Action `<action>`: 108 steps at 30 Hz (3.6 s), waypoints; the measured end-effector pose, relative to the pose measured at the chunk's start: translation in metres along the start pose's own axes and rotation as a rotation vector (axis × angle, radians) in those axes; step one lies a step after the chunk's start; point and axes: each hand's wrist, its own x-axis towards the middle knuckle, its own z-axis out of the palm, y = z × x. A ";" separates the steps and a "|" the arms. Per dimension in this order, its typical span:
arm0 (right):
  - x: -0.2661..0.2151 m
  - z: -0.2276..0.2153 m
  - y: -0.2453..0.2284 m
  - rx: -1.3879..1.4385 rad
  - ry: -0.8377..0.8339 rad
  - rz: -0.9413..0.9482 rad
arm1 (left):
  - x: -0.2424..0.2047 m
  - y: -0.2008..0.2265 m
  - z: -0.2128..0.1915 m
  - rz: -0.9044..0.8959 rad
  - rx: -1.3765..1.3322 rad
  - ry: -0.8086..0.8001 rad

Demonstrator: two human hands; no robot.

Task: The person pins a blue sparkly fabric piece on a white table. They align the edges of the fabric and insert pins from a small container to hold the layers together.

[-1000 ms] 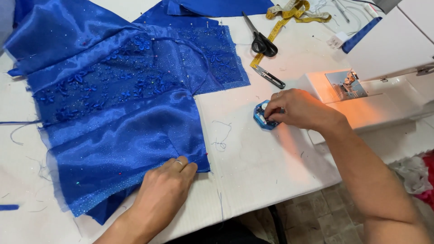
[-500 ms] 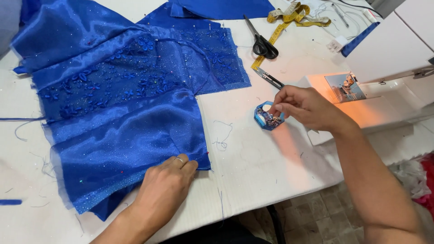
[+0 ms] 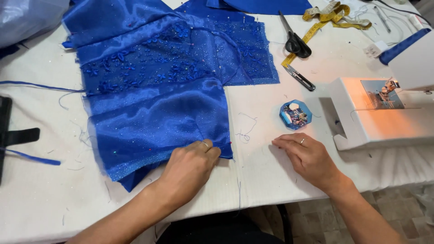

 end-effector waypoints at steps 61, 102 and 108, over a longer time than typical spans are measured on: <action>0.203 0.057 -0.080 0.613 0.280 -0.029 | 0.036 -0.030 -0.087 -0.469 -0.852 0.171; 0.205 0.054 -0.081 0.468 0.187 -0.201 | 0.046 -0.053 -0.065 -0.515 -1.009 0.126; 0.207 0.058 -0.071 0.533 0.113 -0.141 | 0.046 -0.054 -0.064 -0.505 -0.978 0.061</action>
